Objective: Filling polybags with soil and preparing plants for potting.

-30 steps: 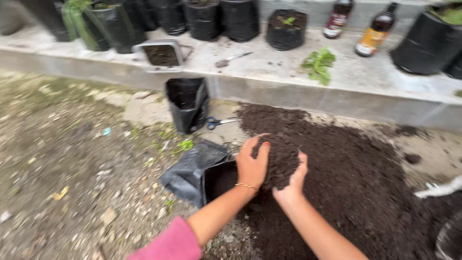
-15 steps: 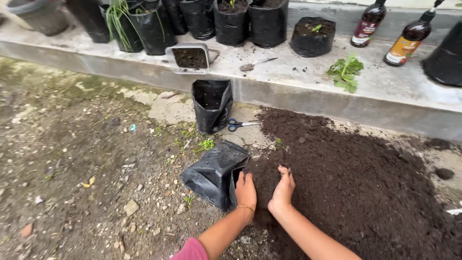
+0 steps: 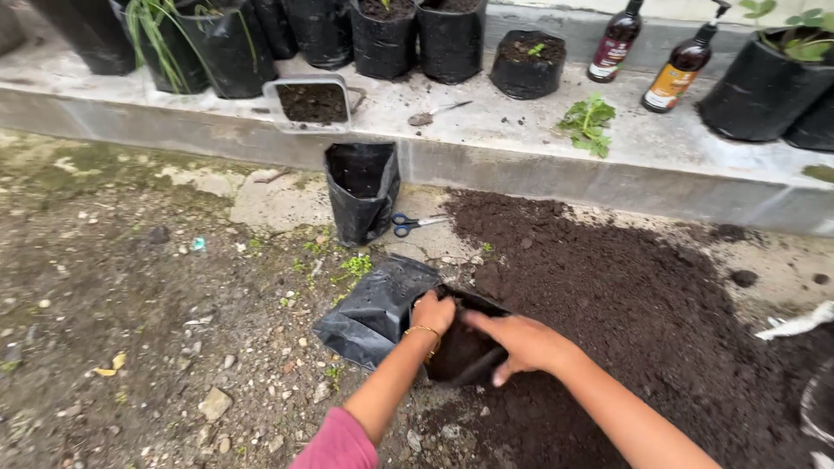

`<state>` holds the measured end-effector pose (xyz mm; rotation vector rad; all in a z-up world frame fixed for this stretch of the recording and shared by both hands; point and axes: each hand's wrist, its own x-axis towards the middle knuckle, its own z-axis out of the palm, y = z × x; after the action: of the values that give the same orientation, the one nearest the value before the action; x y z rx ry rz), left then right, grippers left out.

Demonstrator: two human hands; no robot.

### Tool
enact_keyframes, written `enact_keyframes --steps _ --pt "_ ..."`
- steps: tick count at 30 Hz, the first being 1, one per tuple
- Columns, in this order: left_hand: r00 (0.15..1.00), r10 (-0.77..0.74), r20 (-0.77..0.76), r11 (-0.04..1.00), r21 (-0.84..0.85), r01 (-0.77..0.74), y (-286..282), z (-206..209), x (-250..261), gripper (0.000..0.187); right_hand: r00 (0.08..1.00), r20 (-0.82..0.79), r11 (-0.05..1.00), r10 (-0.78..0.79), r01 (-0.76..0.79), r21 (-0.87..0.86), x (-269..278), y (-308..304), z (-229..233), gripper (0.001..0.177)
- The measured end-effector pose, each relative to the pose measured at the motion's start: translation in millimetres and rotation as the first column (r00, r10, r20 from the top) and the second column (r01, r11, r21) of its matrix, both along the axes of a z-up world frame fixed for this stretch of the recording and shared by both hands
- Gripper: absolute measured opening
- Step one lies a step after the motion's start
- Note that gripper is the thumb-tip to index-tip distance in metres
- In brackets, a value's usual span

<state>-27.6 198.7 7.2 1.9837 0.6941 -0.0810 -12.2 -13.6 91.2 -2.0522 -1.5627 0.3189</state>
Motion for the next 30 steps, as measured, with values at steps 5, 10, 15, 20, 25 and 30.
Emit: enact_keyframes --steps 5,10,15,20,25,30 --pt "0.998 -0.008 0.067 0.999 -0.042 0.011 5 2 12 0.056 0.965 0.233 0.758 -0.123 0.243 -0.605 -24 3 21 0.017" --pt "0.997 0.079 -0.018 0.913 -0.4 -0.08 -57 61 -27 0.07 0.996 0.003 0.951 -0.094 0.091 -0.297 -21 -18 45 0.016" --pt "0.695 -0.431 0.576 0.902 0.285 0.323 -129 84 -96 0.053 0.686 -0.242 0.661 -0.687 0.727 0.186 19 -102 -13 0.025" --pt "0.627 -0.573 0.528 0.801 0.197 0.565 -187 10 -67 0.041 0.316 -0.22 0.264 -0.923 0.935 0.237 -25 -170 -59 0.03" --pt "0.808 -0.378 0.452 0.919 0.291 0.267 -233 -89 -29 0.049 0.13 -0.041 0.106 -0.991 0.928 0.358 -80 -214 -119 0.037" --pt "0.826 -0.122 0.551 0.979 -0.07 0.191 -265 -102 -15 0.044 0.152 -0.551 -0.094 -0.82 0.915 0.393 -75 -192 -145 0.05"
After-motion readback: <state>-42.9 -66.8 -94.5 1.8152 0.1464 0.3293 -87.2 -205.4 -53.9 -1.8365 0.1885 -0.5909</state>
